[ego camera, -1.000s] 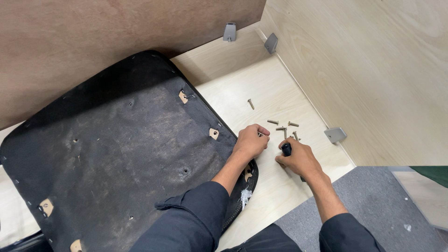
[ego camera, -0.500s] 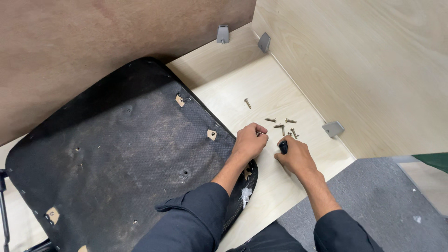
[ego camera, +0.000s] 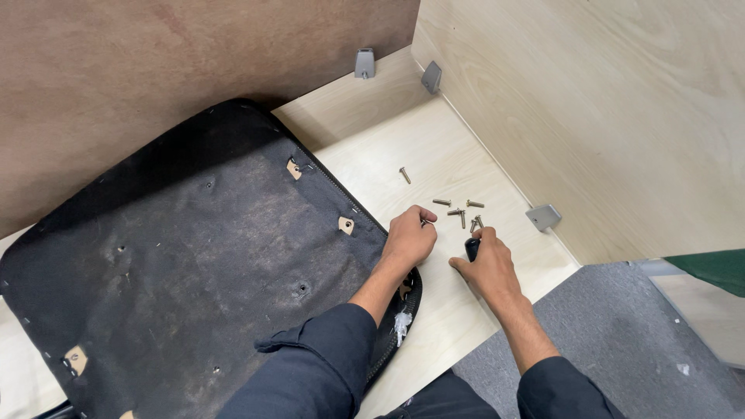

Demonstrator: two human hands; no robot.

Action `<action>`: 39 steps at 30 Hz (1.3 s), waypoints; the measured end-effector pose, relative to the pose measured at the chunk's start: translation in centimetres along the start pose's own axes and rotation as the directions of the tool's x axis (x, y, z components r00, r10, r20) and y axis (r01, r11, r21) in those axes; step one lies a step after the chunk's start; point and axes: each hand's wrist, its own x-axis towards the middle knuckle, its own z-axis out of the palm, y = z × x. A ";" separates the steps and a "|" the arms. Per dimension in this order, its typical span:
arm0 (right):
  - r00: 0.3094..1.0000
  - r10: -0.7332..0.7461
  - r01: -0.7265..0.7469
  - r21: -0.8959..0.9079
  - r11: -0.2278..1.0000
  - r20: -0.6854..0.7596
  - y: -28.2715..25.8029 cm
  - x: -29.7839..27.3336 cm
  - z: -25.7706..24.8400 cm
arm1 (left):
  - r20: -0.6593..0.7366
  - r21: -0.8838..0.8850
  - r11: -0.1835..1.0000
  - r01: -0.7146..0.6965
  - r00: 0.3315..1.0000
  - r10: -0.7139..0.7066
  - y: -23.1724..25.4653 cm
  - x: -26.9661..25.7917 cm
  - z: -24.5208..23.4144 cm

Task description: The person uses a screwdriver to fasten screws into a black plastic frame attached to an overturned chair seat. They align the frame, insert screws, and tighten them one by one.

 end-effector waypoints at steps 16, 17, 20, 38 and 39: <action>0.994 0.111 -0.110 -0.058 0.992 0.016 0.8 3.3 -1.8 | -0.255 0.041 0.980 -0.197 0.946 0.201 -3.1 8.7 0.6; 0.992 0.121 -0.118 -0.073 0.990 0.034 0.5 3.7 -1.8 | -0.245 0.041 0.983 -0.177 0.952 0.182 -3.1 9.2 0.3; 0.979 0.177 -0.166 -0.113 0.980 0.099 -0.4 5.0 -1.9 | -0.180 0.056 0.995 -0.084 0.979 0.093 -3.1 10.3 0.0; 0.973 0.151 -0.130 -0.124 0.984 0.176 -3.6 6.8 -2.1 | -0.018 0.226 0.968 -0.105 0.994 0.112 -1.8 9.2 3.2; 0.973 0.145 -0.126 -0.116 0.985 0.177 -3.6 6.8 -2.1 | -0.016 0.223 0.968 -0.116 0.992 0.123 -1.7 8.9 3.4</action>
